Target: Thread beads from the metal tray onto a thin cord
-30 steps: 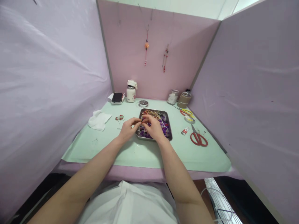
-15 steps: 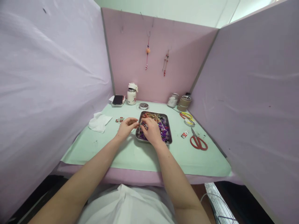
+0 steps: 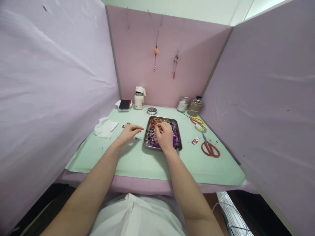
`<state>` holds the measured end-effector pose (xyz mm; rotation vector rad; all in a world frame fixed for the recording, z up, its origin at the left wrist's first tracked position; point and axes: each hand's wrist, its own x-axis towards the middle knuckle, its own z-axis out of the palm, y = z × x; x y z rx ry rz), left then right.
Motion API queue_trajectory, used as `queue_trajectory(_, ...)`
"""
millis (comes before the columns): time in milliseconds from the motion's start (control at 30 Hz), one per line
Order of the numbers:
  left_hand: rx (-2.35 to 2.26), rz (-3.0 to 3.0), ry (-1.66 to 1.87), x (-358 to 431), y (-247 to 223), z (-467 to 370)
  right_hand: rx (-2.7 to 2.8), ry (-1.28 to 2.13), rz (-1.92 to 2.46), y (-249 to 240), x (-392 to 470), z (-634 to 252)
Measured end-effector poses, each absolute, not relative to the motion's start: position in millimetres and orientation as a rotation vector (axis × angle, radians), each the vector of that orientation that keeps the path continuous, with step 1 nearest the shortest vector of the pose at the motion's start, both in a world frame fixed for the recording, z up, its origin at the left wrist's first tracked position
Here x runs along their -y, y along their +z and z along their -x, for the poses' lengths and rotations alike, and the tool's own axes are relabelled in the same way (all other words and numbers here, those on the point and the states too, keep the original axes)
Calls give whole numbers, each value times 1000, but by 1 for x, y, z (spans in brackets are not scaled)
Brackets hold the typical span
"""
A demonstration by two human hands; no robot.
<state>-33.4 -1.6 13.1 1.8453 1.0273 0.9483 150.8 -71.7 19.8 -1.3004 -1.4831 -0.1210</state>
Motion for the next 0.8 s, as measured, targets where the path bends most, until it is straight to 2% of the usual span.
queue_trajectory(400,-1102,-1653,1021,-5,10,36,1450,-22,1329,18,72,-151)
queue_trajectory(533,-1077,-1420,1084,-2,14,35,1687,-7,1388,15,81,-133)
queue_trajectory(633,-1007,-1269,1077,1,19,33,2034,-80,1447,12,89,-117)
queue_trajectory(800,-949,-1158,1024,6,23,32,2026,-269,1647,7,89,-111)
